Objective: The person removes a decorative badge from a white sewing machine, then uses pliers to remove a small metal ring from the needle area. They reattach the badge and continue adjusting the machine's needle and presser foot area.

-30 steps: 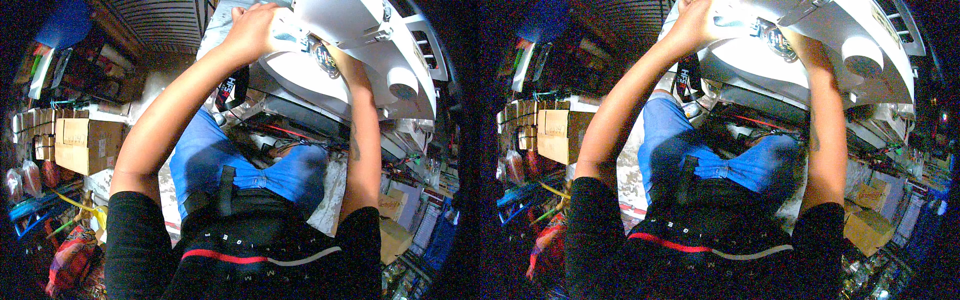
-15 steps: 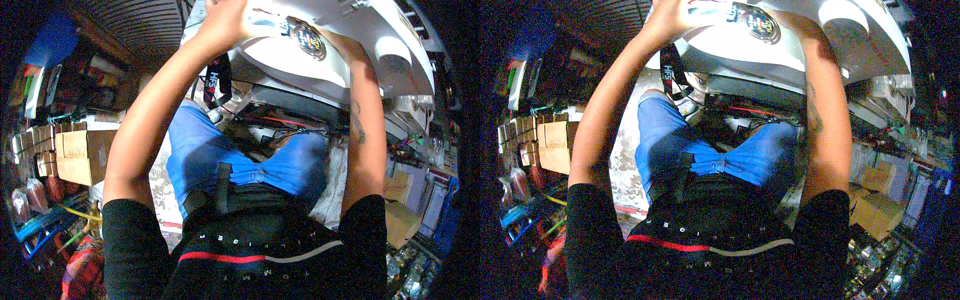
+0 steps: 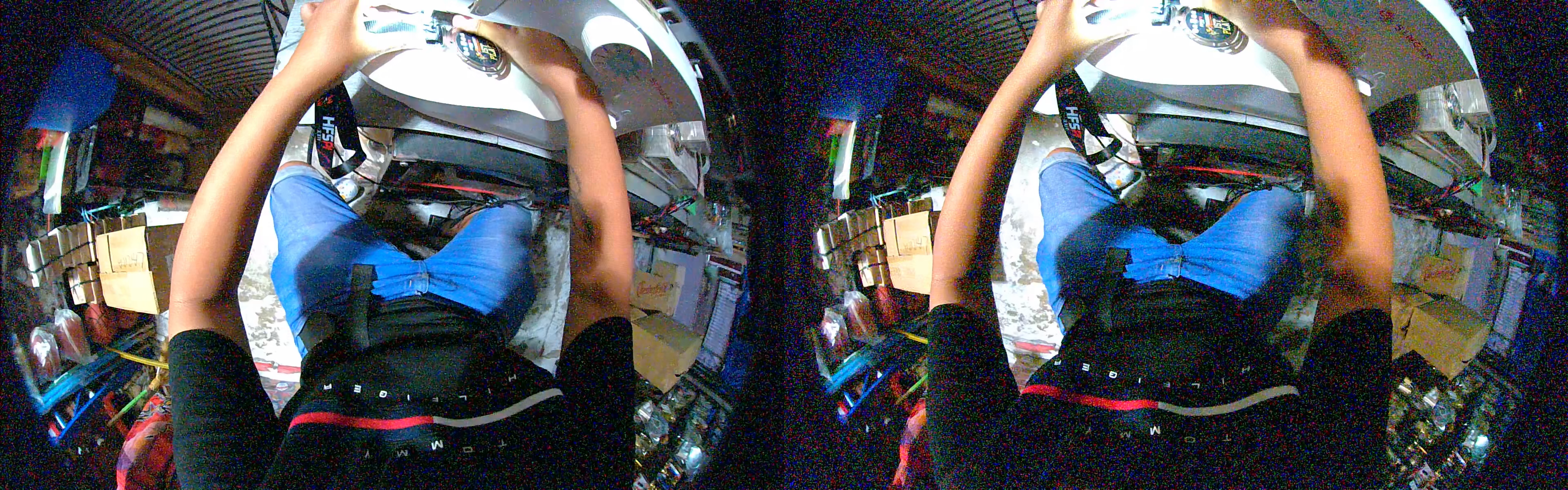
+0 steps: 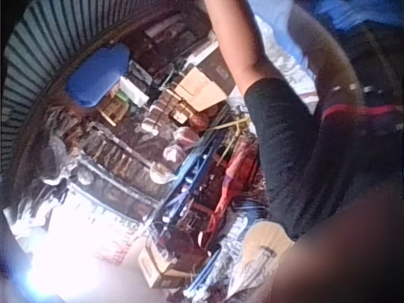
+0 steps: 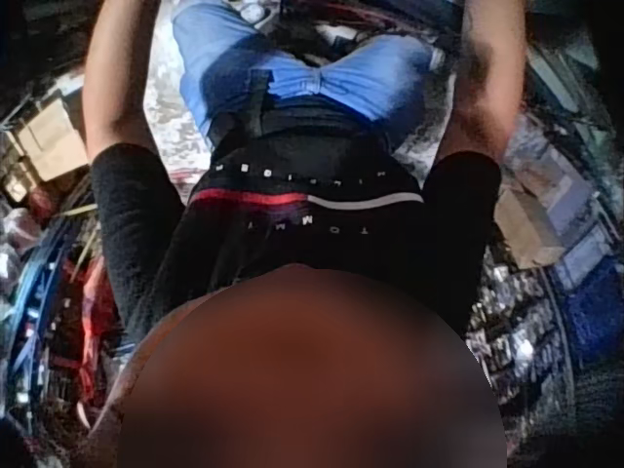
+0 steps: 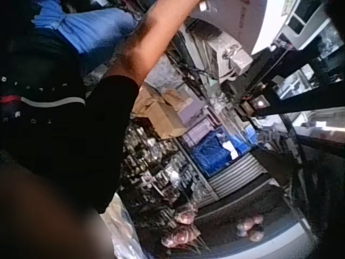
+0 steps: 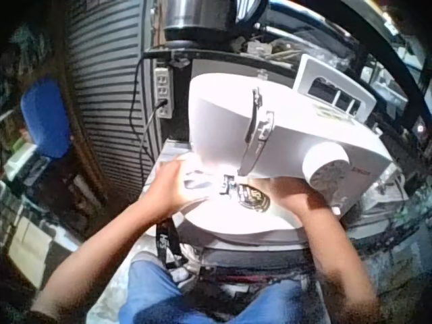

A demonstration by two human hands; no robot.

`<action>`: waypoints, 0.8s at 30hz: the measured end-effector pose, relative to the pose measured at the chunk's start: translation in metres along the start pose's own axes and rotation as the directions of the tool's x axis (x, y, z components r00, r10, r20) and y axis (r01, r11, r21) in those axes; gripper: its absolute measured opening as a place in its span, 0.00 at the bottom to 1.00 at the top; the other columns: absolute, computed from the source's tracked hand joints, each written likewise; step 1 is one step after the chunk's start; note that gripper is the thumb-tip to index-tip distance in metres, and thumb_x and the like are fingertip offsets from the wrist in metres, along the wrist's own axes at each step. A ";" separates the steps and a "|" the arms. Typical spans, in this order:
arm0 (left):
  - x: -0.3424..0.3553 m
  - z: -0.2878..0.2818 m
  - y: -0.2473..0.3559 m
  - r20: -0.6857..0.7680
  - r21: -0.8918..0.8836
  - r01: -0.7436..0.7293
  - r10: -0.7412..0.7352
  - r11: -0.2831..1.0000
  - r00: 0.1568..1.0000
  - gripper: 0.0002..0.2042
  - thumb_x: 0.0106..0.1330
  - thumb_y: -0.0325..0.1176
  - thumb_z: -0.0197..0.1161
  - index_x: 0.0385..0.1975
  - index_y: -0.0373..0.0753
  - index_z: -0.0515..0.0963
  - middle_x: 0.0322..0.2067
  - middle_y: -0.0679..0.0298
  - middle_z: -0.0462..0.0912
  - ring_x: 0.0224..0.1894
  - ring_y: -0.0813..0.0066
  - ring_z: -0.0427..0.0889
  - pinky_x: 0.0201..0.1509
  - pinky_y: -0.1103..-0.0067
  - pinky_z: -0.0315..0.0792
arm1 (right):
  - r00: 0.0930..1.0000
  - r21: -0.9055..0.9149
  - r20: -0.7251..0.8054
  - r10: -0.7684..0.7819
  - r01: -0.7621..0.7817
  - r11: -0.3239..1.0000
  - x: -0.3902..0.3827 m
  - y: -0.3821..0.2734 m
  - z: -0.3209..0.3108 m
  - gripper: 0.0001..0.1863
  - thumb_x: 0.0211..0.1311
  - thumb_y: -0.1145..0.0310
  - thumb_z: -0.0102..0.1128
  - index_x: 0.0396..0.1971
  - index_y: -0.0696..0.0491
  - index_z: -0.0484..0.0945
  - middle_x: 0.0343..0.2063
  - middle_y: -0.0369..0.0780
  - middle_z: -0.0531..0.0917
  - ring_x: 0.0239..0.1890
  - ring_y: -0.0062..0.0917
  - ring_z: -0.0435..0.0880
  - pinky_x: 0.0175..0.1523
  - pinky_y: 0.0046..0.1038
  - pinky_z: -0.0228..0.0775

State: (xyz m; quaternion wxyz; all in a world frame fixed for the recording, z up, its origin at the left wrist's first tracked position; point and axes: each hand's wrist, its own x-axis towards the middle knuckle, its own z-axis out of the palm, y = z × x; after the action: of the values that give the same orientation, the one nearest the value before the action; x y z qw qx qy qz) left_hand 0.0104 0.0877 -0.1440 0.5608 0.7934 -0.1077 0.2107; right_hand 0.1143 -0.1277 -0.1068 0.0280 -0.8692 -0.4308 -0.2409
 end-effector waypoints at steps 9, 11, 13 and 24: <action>-0.027 0.019 0.005 -0.060 0.753 -0.160 0.309 0.638 0.949 0.07 0.49 0.35 0.69 0.29 0.53 0.85 0.31 0.67 0.84 0.39 0.67 0.79 0.51 0.64 0.57 | 0.980 -0.090 -0.148 -0.136 0.124 0.988 0.005 -0.001 -0.004 0.29 0.53 0.50 0.65 0.50 0.53 0.75 0.46 0.44 0.80 0.49 0.36 0.77 0.54 0.36 0.69; -0.031 0.018 0.006 0.001 0.819 -0.173 0.300 0.547 0.954 0.09 0.51 0.33 0.66 0.32 0.55 0.85 0.30 0.68 0.83 0.37 0.68 0.79 0.52 0.62 0.55 | 0.980 -0.098 -0.143 -0.135 0.122 0.988 0.004 0.001 -0.004 0.29 0.53 0.50 0.65 0.50 0.53 0.75 0.46 0.44 0.80 0.49 0.36 0.77 0.54 0.36 0.69; -0.037 0.019 0.008 0.018 0.879 -0.128 0.237 0.459 0.971 0.09 0.51 0.33 0.66 0.33 0.55 0.85 0.30 0.68 0.82 0.36 0.69 0.78 0.53 0.60 0.55 | 0.983 -0.101 -0.134 -0.127 0.114 0.988 0.003 0.002 -0.005 0.29 0.53 0.50 0.65 0.50 0.53 0.75 0.46 0.44 0.80 0.49 0.36 0.77 0.54 0.36 0.69; -0.040 0.028 0.009 -0.067 0.757 -0.178 0.347 0.629 0.936 0.09 0.50 0.32 0.67 0.33 0.48 0.84 0.34 0.63 0.82 0.39 0.64 0.77 0.52 0.64 0.57 | 0.987 -0.054 -0.121 -0.103 0.098 0.994 0.003 -0.002 -0.004 0.28 0.54 0.51 0.64 0.51 0.53 0.75 0.46 0.44 0.80 0.49 0.35 0.77 0.55 0.36 0.68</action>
State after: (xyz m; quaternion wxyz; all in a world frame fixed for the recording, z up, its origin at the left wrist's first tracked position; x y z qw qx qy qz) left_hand -0.0225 0.0562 -0.1624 0.1618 0.9008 -0.0691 0.3969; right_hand 0.1129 -0.1258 -0.1019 0.0219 -0.8302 -0.4657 -0.3056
